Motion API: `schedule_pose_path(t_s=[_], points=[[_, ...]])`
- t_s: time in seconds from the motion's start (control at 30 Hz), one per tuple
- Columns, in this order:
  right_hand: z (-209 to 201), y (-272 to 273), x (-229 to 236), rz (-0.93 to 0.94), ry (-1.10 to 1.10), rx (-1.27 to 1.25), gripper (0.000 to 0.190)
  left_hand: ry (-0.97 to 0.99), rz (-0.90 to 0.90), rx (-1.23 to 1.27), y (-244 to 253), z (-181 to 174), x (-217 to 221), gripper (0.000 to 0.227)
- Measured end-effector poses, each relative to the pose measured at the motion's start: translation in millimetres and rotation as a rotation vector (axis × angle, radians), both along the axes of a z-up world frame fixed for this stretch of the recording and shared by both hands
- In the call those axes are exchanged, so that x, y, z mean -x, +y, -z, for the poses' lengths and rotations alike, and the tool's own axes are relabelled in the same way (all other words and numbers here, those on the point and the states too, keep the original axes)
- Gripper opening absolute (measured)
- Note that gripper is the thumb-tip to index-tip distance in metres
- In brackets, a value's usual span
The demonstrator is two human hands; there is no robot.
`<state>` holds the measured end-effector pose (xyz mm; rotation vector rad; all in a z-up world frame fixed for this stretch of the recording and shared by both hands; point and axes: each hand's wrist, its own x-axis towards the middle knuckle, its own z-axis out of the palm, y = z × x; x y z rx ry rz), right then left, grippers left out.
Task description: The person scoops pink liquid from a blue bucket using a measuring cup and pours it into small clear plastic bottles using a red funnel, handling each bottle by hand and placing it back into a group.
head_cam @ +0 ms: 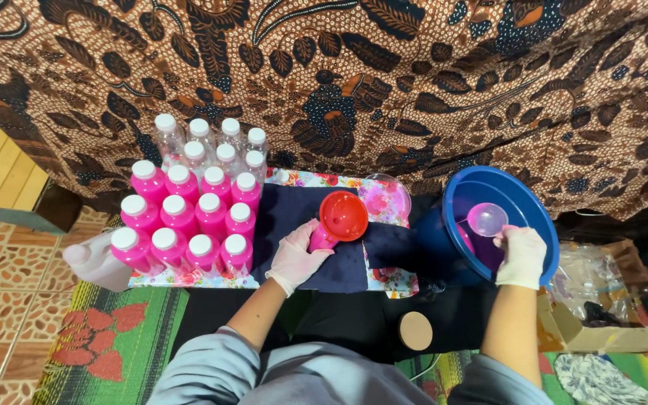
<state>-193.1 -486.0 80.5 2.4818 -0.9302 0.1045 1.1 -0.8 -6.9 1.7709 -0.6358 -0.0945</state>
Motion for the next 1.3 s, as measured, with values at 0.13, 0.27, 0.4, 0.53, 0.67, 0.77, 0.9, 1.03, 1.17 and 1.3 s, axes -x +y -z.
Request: schedule_pose_path(t_s=[0.13,0.27,0.4,0.53,0.67,0.77,0.9,1.03,1.17,1.3], points=[[-14.0,9.3,-0.6,0.129,-1.016,-1.031,0.019,0.028,0.008,0.0,-1.7,13.9,-3.7,0.07],[19.3,-33.2,12.2,0.094,-0.132,-0.147,0.004,0.05,0.018,-0.005,-1.3,13.3,-5.4,0.068],[12.3,10.0,-1.2,0.213,-0.889,-0.725,0.014,0.047,0.018,-0.013,0.4,7.6,-3.8,0.069],[5.3,14.4,-7.5,0.278,-1.117,-0.885,0.01,0.059,0.025,-0.04,1.7,5.2,-4.4,0.067],[36.6,-67.4,-6.8,0.455,-1.278,-1.166,0.019,0.068,0.029,-0.042,-0.5,10.0,-6.6,0.068],[13.5,-21.6,-7.4,0.29,-1.29,-1.081,0.016,0.064,0.03,-0.05,0.5,5.4,-4.5,0.068],[-24.0,57.8,-18.3,0.041,-1.301,-0.95,0.011,0.057,0.021,-0.036,0.1,-0.5,-3.1,0.064],[-73.6,161.0,-41.7,-0.3,-1.302,-0.734,0.011,0.055,0.025,-0.047,-0.9,2.4,-3.4,0.065],[-102.7,241.2,-73.4,-0.635,-1.177,-0.552,0.022,0.038,0.023,-0.07,-1.4,4.8,-4.6,0.066],[-110.9,298.0,-95.3,-0.875,-1.088,-0.467,0.021,0.048,0.032,-0.098,0.1,2.3,-5.1,0.066]])
